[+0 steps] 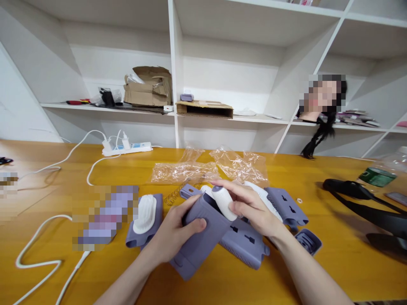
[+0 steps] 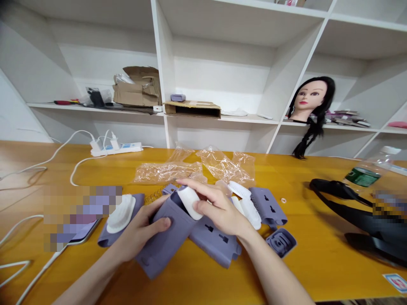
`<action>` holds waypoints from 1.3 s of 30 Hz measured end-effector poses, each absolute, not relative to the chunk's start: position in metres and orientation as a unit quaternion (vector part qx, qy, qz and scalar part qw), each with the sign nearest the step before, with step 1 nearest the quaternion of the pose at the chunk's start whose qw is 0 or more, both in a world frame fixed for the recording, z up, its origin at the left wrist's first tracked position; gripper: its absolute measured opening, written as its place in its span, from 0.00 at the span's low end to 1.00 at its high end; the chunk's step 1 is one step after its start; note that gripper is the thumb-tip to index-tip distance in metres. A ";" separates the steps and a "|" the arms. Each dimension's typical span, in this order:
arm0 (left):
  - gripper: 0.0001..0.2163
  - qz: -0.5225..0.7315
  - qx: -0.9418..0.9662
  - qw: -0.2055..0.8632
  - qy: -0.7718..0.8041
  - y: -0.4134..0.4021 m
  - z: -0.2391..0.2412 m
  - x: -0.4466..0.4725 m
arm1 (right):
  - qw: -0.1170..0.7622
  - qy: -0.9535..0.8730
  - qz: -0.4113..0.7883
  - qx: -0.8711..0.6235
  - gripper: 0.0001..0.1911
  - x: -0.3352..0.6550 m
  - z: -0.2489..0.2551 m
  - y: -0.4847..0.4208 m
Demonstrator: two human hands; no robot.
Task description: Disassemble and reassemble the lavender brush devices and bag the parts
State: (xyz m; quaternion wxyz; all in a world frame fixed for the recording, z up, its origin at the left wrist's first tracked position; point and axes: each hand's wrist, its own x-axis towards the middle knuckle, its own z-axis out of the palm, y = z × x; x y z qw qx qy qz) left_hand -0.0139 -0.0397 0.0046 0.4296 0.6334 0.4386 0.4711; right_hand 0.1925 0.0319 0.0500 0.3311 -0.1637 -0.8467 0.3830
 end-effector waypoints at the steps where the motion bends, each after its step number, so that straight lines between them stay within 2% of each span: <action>1: 0.21 0.474 0.637 0.419 0.441 -0.040 0.004 -0.013 | 0.337 -0.851 0.366 -0.165 0.27 0.192 0.049 0.032; 7: 0.23 0.477 0.669 0.351 0.449 -0.042 0.000 -0.013 | 0.383 -0.892 0.203 -0.127 0.25 0.182 0.041 0.026; 11: 0.22 0.491 0.695 0.312 0.423 -0.043 -0.004 -0.016 | 0.428 -0.885 0.152 -0.102 0.23 0.176 0.036 0.021; 14: 0.23 0.479 0.714 0.274 0.431 -0.043 -0.006 -0.018 | 0.426 -0.877 0.189 -0.120 0.20 0.176 0.040 0.021; 19: 0.25 0.431 0.736 0.258 0.455 -0.043 -0.007 -0.020 | 0.373 -0.883 0.227 -0.172 0.16 0.183 0.056 0.023; 23: 0.27 0.414 0.748 0.228 0.467 -0.044 -0.008 -0.020 | 0.336 -0.892 0.240 -0.184 0.17 0.190 0.062 0.022; 27: 0.26 0.421 0.756 0.202 0.458 -0.045 -0.010 -0.021 | 0.334 -0.887 0.270 -0.170 0.18 0.191 0.060 0.021; 39: 0.25 0.448 0.733 0.267 0.437 -0.043 -0.006 -0.020 | 0.315 -0.851 0.392 -0.153 0.18 0.192 0.054 0.029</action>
